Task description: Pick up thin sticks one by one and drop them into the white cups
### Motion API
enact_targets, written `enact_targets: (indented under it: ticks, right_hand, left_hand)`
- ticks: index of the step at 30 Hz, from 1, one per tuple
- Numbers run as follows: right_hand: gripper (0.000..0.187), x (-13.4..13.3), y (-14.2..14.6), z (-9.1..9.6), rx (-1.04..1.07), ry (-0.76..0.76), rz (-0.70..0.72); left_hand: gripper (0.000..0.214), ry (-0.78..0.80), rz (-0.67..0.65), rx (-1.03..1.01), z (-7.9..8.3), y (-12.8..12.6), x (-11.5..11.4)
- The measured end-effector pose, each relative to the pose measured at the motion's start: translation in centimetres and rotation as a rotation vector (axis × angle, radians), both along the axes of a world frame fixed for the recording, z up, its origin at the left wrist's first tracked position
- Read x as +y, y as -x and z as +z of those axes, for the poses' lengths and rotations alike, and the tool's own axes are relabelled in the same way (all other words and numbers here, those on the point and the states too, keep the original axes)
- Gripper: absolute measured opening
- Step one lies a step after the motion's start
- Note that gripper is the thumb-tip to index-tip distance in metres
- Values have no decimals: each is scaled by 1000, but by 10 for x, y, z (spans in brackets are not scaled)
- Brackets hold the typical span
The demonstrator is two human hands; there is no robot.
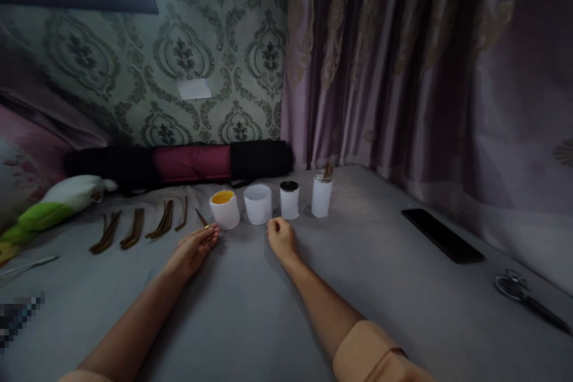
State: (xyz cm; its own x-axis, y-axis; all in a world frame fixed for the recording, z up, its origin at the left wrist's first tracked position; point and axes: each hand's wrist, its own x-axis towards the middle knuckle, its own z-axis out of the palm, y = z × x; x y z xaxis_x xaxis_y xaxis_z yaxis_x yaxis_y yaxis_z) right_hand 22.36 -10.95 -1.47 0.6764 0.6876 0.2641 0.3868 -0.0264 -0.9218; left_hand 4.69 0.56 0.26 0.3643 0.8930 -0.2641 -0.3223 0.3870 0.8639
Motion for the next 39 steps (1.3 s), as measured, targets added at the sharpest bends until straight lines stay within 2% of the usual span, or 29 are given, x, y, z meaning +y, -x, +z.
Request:
enact_targets:
  ticks: [9, 15, 20, 26, 31, 39]
  right_hand:
    - [28, -1, 0, 1, 24, 1, 27]
    - [28, -2, 2, 4, 77, -13, 77]
    - [31, -4, 4, 9, 88, 11, 115]
    - [39, -4, 1, 5, 69, 3, 155]
    - [45, -4, 1, 5, 98, -2, 165]
    - [63, -8, 10, 16, 222, -1, 198]
  left_hand:
    - [14, -89, 12, -16, -7, 3, -9]
    - [30, -200, 28, 38, -9, 3, -15]
    - [31, -420, 107, 196, -1, 4, -22]
    - [28, -662, 132, 326, 4, 4, -31]
    - [28, -836, 96, 442, 0, 4, -35]
    - [24, -1172, 9, 626, -1, 4, -38]
